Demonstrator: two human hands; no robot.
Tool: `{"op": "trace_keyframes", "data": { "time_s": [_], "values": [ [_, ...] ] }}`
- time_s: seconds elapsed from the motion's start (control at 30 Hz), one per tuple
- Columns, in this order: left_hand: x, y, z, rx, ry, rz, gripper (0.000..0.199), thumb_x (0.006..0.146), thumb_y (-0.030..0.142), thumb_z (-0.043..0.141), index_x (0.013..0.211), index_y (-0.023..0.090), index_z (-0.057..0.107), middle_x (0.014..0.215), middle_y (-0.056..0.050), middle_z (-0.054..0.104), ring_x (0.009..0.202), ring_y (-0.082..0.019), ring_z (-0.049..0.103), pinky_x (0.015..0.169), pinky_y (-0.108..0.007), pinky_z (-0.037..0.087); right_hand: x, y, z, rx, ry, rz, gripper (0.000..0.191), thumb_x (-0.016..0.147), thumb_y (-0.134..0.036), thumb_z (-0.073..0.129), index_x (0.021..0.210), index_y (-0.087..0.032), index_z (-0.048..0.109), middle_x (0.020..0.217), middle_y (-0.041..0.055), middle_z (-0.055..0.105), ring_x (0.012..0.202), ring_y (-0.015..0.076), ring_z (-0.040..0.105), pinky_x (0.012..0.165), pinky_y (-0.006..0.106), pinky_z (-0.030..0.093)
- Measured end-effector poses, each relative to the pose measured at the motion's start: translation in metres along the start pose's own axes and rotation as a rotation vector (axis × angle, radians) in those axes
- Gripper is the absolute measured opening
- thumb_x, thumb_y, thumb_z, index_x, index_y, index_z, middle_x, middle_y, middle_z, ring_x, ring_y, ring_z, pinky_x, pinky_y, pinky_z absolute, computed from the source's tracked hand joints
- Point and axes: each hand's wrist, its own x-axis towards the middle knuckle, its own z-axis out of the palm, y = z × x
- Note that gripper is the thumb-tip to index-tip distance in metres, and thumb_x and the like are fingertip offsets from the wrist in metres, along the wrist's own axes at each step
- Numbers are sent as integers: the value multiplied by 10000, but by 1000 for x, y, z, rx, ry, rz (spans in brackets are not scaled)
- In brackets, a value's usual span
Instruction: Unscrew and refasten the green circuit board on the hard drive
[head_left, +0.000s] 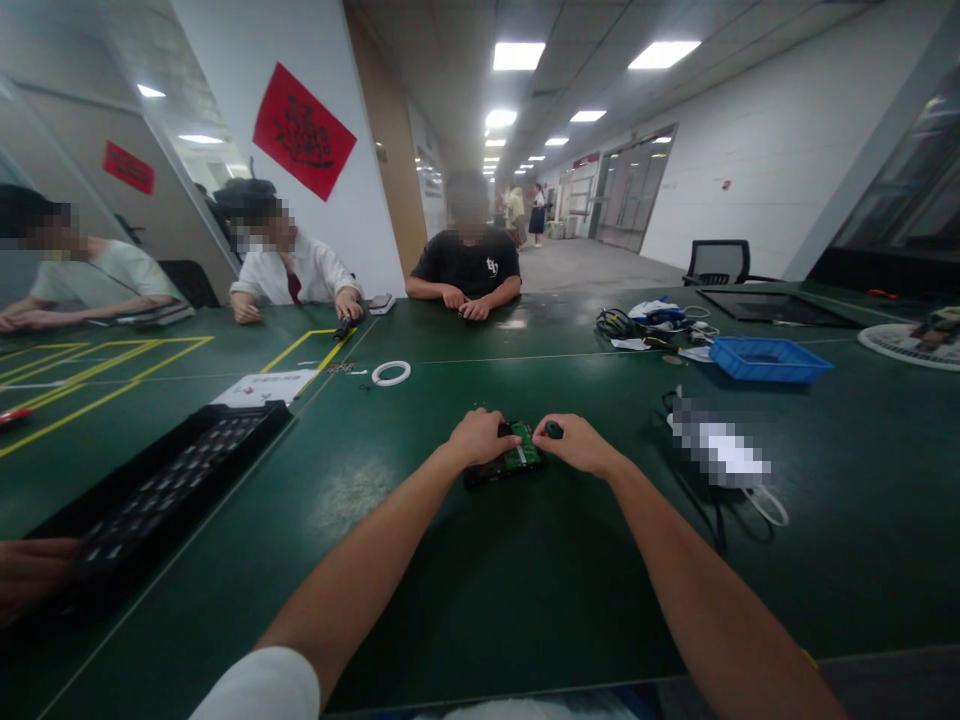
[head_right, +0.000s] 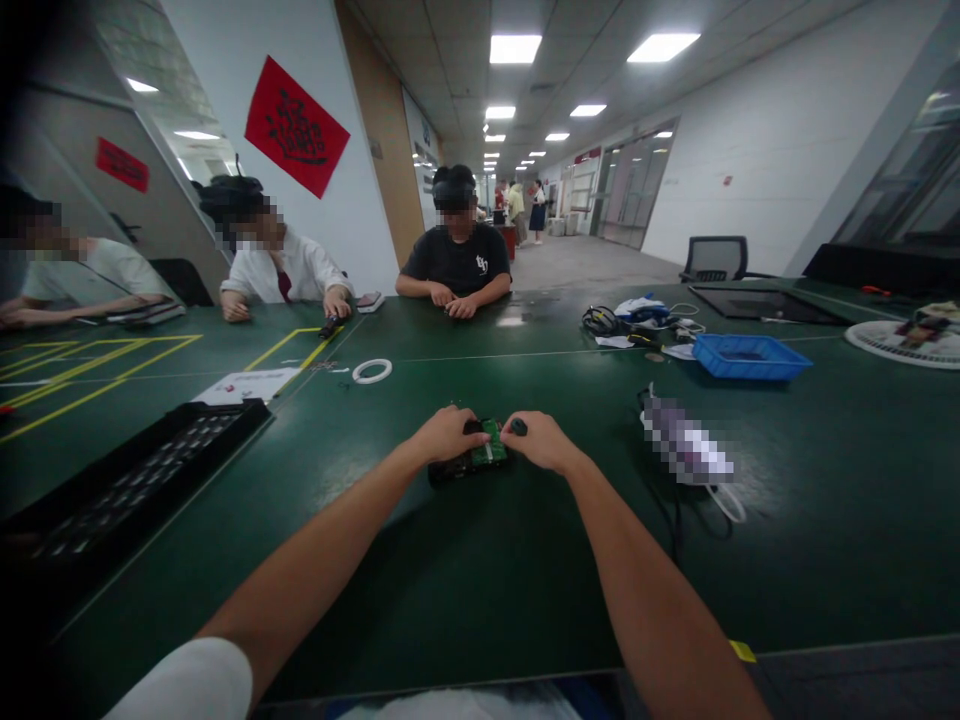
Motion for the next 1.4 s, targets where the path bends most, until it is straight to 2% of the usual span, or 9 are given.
{"op": "trace_keyframes", "data": {
  "time_s": [0.23, 0.5, 0.73, 0.9, 1.03, 1.17, 1.27, 1.4],
  "values": [
    [-3, 10, -11, 228, -151, -2, 643, 863, 713, 545, 1213, 188, 669, 1170, -171, 651, 1105, -330, 613, 931, -397, 479, 1, -2, 4, -46, -48, -15, 158, 868, -342, 671, 872, -198, 737, 902, 34, 736, 825, 177, 642, 741, 282, 434],
    [-3, 10, -13, 256, -181, 14, 653, 888, 720, 493, 1234, 192, 656, 1168, -171, 642, 1103, -332, 607, 921, -400, 473, 1, -6, 7, -28, -67, 10, 150, 876, -339, 663, 871, -200, 721, 879, 22, 722, 803, 168, 633, 717, 279, 424],
    [-3, 9, -13, 253, -174, 26, 653, 888, 725, 490, 1220, 189, 661, 1165, -175, 639, 1096, -331, 606, 915, -403, 477, 1, -6, 12, 19, -32, 50, 121, 838, -302, 682, 839, -187, 720, 850, 28, 705, 779, 161, 608, 700, 269, 420],
    [-3, 9, -12, 261, -166, 33, 642, 887, 723, 495, 1199, 189, 665, 1146, -168, 641, 1093, -330, 606, 906, -400, 482, 2, -4, 18, 160, -30, 193, 136, 805, -284, 718, 877, -173, 689, 860, 32, 685, 753, 145, 591, 645, 240, 418],
    [-5, 10, -10, 250, -156, 27, 631, 889, 712, 502, 1192, 184, 668, 1150, -172, 646, 1102, -335, 606, 922, -414, 480, 3, -2, 22, 369, -101, 353, 166, 822, -271, 701, 949, -177, 649, 691, -17, 596, 577, 105, 511, 523, 214, 366],
    [-9, 14, -10, 251, -118, 21, 635, 905, 697, 493, 1213, 167, 657, 1173, -182, 643, 1113, -344, 603, 939, -433, 476, 3, -3, 22, 513, -138, 416, 134, 820, -220, 687, 923, -179, 612, 556, -68, 481, 470, 77, 410, 445, 191, 275],
    [-19, 13, -14, 205, -84, 59, 682, 942, 706, 411, 1295, 159, 616, 1190, -179, 645, 1130, -337, 596, 950, -436, 475, 3, -5, 22, 571, -141, 427, 128, 810, -189, 681, 907, -178, 598, 525, -82, 450, 446, 65, 380, 428, 179, 243],
    [-47, 3, -21, 144, 3, 115, 743, 966, 726, 315, 1461, 203, 495, 1279, -158, 613, 1176, -317, 577, 1002, -460, 454, 3, -3, 22, 593, -155, 443, 140, 818, -198, 678, 928, -174, 594, 534, -76, 474, 445, 63, 395, 420, 170, 243]
  ]
}}
